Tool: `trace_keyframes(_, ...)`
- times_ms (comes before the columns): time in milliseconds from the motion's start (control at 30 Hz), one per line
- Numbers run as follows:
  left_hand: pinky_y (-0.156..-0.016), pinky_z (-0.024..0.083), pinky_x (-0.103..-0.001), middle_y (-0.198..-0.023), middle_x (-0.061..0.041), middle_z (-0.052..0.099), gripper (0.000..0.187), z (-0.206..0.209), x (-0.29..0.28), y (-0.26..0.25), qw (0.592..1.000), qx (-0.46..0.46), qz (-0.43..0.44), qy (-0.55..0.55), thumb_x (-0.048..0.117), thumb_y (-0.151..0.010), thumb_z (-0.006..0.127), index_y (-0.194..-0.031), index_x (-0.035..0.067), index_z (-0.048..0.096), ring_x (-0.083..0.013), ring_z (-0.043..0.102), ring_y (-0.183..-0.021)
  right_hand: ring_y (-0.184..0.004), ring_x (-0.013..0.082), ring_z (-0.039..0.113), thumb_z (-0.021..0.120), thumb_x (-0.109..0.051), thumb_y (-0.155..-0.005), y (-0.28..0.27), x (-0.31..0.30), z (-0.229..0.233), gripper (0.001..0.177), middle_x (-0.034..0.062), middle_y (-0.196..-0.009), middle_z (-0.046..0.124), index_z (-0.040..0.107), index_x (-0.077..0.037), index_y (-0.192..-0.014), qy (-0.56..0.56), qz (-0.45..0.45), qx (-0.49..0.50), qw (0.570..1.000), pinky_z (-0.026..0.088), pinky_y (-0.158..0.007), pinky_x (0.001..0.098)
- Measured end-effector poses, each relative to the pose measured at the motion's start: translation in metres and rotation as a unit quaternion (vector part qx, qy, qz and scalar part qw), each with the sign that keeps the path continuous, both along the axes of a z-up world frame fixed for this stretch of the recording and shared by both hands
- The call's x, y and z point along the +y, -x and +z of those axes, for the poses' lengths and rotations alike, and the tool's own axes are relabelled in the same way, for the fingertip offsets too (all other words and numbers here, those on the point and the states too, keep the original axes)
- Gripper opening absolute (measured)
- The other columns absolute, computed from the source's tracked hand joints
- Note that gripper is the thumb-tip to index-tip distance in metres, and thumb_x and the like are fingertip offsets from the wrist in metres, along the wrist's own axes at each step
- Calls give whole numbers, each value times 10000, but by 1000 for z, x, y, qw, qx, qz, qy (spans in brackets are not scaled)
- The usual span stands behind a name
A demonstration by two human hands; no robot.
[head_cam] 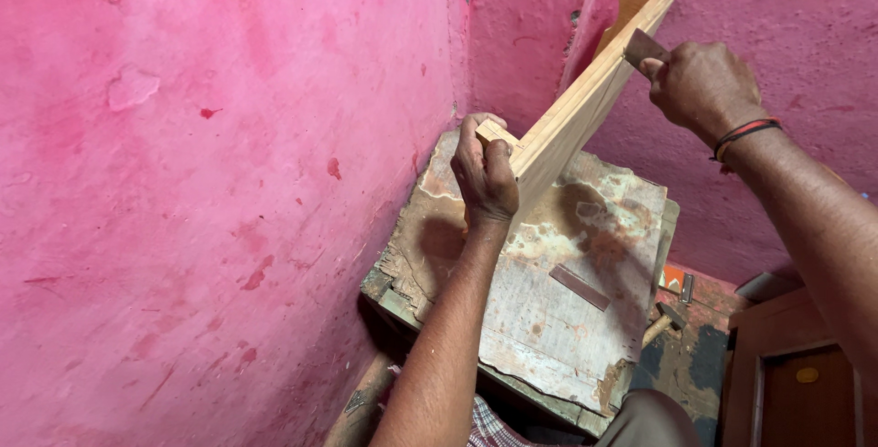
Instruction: The person smooths a wooden frame using a sanding block and sandpaper. They hold the frame with one hand and rub the sanding block along the edges and corners, then switch to a smaller piece of sandpaper to refine the surface.
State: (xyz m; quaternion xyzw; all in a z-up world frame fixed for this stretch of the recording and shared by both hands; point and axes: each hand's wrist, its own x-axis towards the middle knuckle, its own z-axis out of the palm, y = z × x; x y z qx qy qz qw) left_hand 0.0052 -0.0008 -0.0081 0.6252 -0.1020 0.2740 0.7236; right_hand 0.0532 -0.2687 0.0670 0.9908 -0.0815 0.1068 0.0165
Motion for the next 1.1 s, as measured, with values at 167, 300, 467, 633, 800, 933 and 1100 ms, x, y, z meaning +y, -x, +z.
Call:
trace_keyframes(167,-718,525,-392,-770,-121,639,265,1,0,1,1000,12,-2,-4,173,-802,461,-987,33,588,-222,635,-729,-460,218,624,445,-458,-1157,0,-2,-1,561,147,-576,622,748,11,-1101,0,-2,7,1000,558,-383,409)
trace_keyframes(300,-719,525,-388,-763,-118,638,265,2,1,1,1000,15,-1,-5,172,-797,461,-985,34,586,-218,635,-725,-471,221,635,460,-453,-1152,0,0,1,551,153,-574,620,758,6,-1084,10,-2,5,1000,557,-404,410)
trace_keyframes(467,-731,520,-397,-770,-125,645,264,2,1,2,1000,9,1,-5,170,-796,468,-987,31,588,-235,646,-738,-489,232,654,454,-451,-1156,1,2,3,555,159,-584,629,758,7,-1086,1,-7,14,1000,569,-417,417)
trace_keyframes(633,-723,523,-402,-762,-130,636,264,3,1,2,1000,18,-5,1,173,-802,466,-984,29,590,-248,639,-724,-499,228,655,458,-455,-1147,1,3,3,535,159,-591,640,756,-13,-1101,18,-5,13,1000,553,-424,410)
trace_keyframes(800,-721,515,-408,-770,-138,639,264,4,3,2,1000,21,0,-7,183,-795,464,-969,25,585,-250,638,-733,-442,166,554,434,-455,-1138,2,6,2,552,117,-597,600,736,6,-1110,-1,-17,20,1000,508,-352,363)
trace_keyframes(933,-708,516,-402,-807,-146,634,280,3,4,-3,1000,16,-1,9,193,-812,425,-978,28,578,-242,632,-742,-402,136,500,397,-455,-1134,10,22,1,568,91,-570,578,711,17,-1123,8,-6,19,1000,469,-319,341)
trace_keyframes(1100,-633,520,-387,-789,-136,628,300,0,3,-5,999,10,-25,41,198,-805,389,-982,37,569,-226,623,-705,-402,132,510,377,-446,-1137,35,49,7,591,88,-574,578,715,28,-1030,-13,-3,30,999,473,-310,330)
